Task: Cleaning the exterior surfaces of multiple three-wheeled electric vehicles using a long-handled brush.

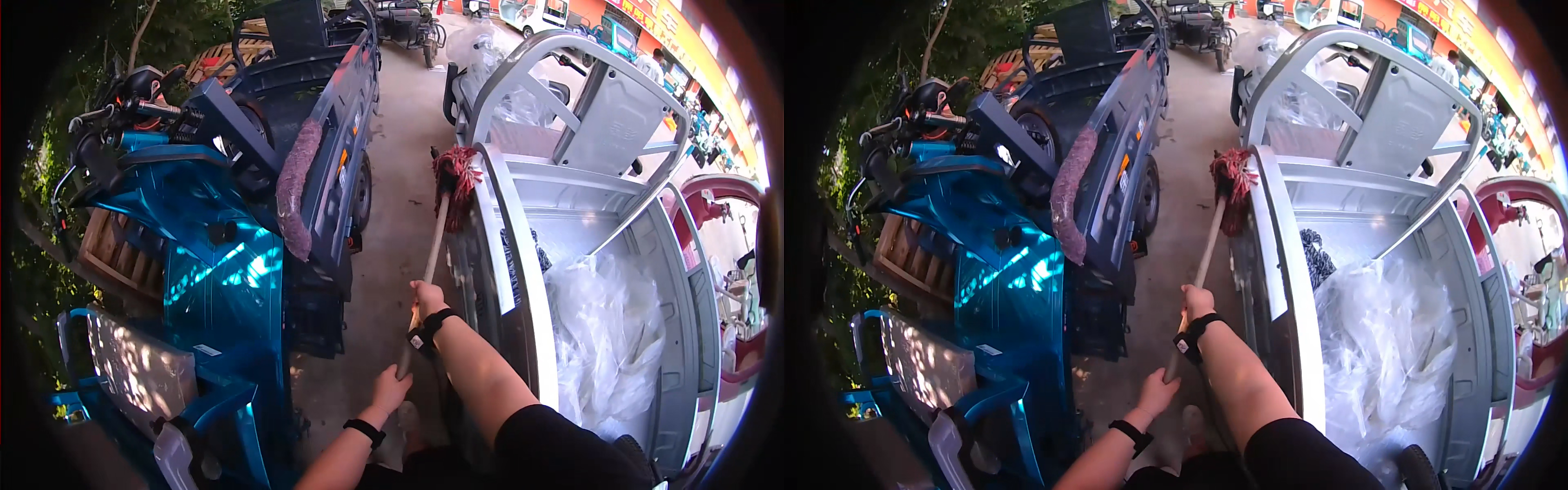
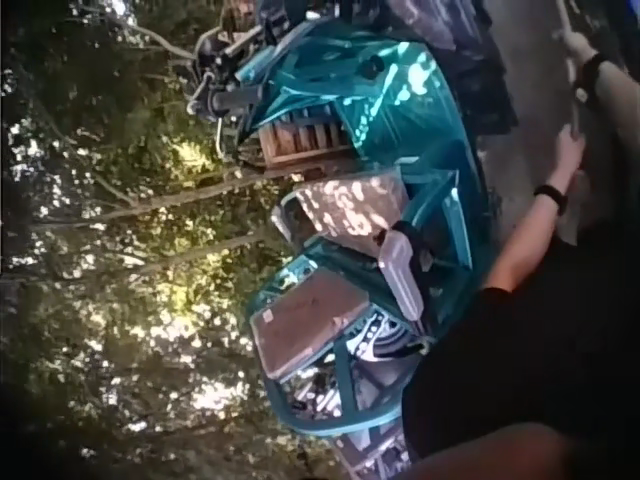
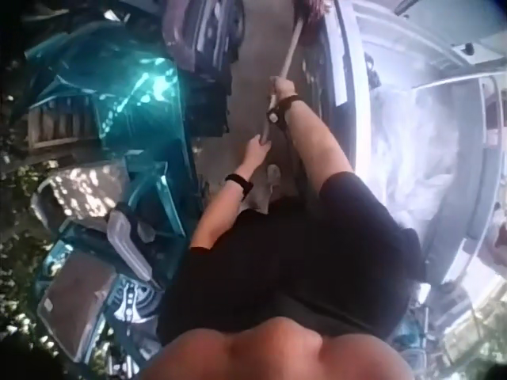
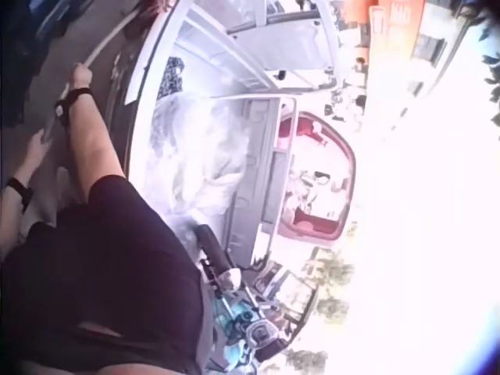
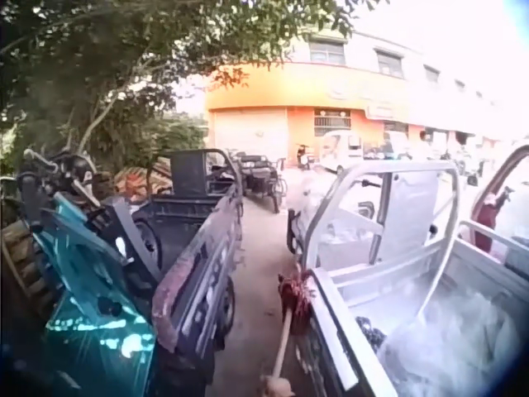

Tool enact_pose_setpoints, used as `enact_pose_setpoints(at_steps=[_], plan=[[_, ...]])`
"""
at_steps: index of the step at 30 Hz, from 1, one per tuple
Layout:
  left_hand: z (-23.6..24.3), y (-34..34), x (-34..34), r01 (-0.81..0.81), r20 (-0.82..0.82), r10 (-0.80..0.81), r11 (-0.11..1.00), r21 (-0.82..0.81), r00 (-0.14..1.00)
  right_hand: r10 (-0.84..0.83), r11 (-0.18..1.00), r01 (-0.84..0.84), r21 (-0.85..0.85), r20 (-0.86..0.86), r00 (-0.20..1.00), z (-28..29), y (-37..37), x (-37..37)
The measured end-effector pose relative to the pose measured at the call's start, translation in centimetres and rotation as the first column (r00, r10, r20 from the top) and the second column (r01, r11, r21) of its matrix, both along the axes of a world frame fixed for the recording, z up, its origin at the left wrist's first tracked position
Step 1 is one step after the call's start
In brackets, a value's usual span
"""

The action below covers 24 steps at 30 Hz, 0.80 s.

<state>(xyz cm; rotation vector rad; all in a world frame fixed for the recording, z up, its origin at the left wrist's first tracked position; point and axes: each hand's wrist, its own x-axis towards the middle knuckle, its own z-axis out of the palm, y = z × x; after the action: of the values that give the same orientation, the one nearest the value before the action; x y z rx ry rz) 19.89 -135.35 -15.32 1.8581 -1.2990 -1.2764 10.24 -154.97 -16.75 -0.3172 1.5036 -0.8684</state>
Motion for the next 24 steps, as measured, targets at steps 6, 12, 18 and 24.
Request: enact_pose_setpoints(at_steps=[6, 12, 18, 24], plan=[[-2.3, 1.8, -1.2, 0.044, -0.056, -0.042, 0.998, 0.04, 0.998, -0.016, 0.993, 0.009, 0.115, 0.065, 0.998, -5.1, 2.3, -1.8], [-2.7, 5.4, -0.8, 0.084, 0.005, -0.084, 0.996, 0.042, 0.996, -0.06, 0.996, 0.049, 0.072, 0.159, 0.985, -6.8, 6.2, -1.6], [0.9, 9.0, 0.6, 0.131, 0.06, -0.139, 0.985, 0.113, 0.989, -0.116, 0.989, 0.097, 0.109, 0.183, 0.976, -5.4, 10.7, -1.2], [1.9, 15.5, 3.9, 0.179, 0.092, -0.197, 0.968, 0.174, 0.976, -0.151, 0.982, 0.109, 0.154, 0.296, 0.943, -4.6, 17.8, 0.7]])
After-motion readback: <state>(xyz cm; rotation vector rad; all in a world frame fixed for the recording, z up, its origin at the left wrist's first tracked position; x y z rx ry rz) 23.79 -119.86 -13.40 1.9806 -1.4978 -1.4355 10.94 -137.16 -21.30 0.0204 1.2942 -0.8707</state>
